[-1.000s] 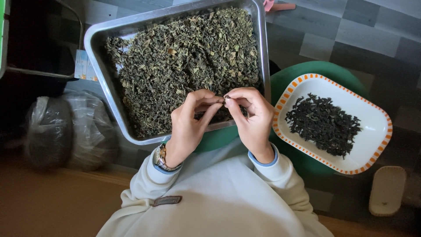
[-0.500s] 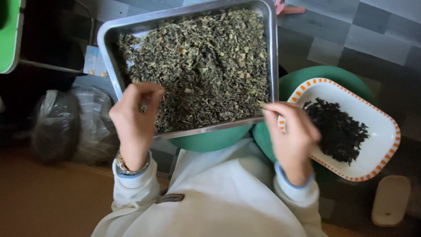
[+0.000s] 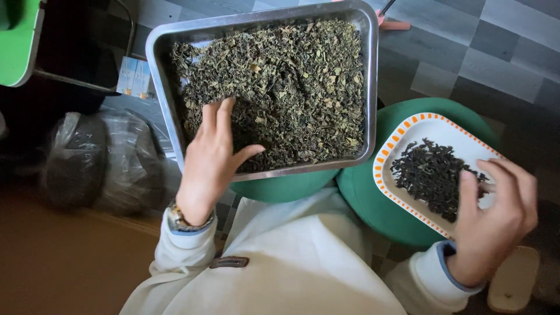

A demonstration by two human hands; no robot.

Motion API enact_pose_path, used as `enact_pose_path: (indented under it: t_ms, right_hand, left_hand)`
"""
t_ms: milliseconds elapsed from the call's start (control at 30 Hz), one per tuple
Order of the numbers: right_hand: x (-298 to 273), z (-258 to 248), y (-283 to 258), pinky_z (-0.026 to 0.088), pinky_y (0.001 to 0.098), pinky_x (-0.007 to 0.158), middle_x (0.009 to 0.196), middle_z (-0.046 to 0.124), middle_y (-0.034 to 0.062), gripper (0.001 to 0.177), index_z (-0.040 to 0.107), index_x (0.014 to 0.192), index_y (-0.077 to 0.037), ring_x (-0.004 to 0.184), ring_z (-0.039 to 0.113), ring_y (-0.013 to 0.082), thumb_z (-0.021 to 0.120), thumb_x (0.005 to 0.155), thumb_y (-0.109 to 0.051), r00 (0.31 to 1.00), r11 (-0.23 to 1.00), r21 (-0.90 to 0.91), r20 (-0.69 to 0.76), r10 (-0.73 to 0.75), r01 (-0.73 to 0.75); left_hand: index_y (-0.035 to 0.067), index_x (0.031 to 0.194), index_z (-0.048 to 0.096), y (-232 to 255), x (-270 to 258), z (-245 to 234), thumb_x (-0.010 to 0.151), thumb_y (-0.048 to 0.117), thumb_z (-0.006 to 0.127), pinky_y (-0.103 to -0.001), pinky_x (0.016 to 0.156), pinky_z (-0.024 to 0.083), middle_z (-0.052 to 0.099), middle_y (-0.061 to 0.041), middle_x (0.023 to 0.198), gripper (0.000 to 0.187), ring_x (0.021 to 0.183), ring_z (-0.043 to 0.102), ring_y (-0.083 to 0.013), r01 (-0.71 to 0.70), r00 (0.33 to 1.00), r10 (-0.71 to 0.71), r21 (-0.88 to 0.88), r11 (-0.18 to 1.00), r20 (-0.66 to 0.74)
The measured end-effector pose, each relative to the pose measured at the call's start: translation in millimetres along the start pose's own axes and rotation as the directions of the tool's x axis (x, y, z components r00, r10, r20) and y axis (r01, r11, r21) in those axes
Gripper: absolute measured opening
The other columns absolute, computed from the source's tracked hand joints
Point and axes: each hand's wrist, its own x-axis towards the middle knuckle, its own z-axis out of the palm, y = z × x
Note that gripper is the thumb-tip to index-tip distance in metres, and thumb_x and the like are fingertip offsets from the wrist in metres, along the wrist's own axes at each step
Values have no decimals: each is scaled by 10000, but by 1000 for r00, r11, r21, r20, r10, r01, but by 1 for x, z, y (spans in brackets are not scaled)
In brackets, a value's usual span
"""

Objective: Sorting dried tea leaves by manually picking out stems and unwanted pieces from a large metal tray and placing them into a smaller tray.

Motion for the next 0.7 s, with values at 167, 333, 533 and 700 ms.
enact_pose_path:
  t_ms: [167, 333, 533, 700]
  right_hand:
    - [17, 12, -33, 526, 476, 989, 1273, 661, 282, 139, 722, 1218, 127, 1164, 628, 420, 754, 1101, 60, 998, 993, 115, 52, -34, 28]
    - [22, 20, -44, 553, 456, 937, 1272, 649, 254, 172, 705, 1212, 102, 1152, 609, 392, 741, 1049, 59, 994, 983, 186, 101, -28, 9]
    - [22, 22, -45, 561, 449, 923, 1249, 658, 248, 154, 706, 1188, 114, 1123, 618, 385, 747, 1044, 83, 996, 982, 189, 79, -30, 14]
    - [21, 24, -41, 551, 454, 932, 1240, 659, 256, 136, 708, 1180, 109, 1123, 620, 388, 734, 1052, 72, 998, 978, 210, 57, -29, 17]
  left_hand:
    - [3, 1564, 249, 16, 15, 13, 822, 404, 898, -488, 892, 615, 399, -296, 1435, 1064, 1255, 575, -473, -48, 997, 53, 92, 995, -53]
    - [89, 1613, 223, 27, 34, 17, 773, 405, 931, -515, 955, 572, 363, -304, 1543, 1144, 1206, 578, -448, -86, 995, 95, 199, 976, -34]
    - [153, 1626, 281, 31, 46, 33, 775, 429, 900, -521, 930, 599, 334, -299, 1561, 1088, 1262, 534, -448, -115, 993, 121, 348, 931, 4]
    - [101, 1426, 486, 35, 46, 25, 752, -217, 634, -460, 808, 595, 389, -245, 1432, 760, 1117, 520, -369, -206, 973, 228, 307, 929, -40]
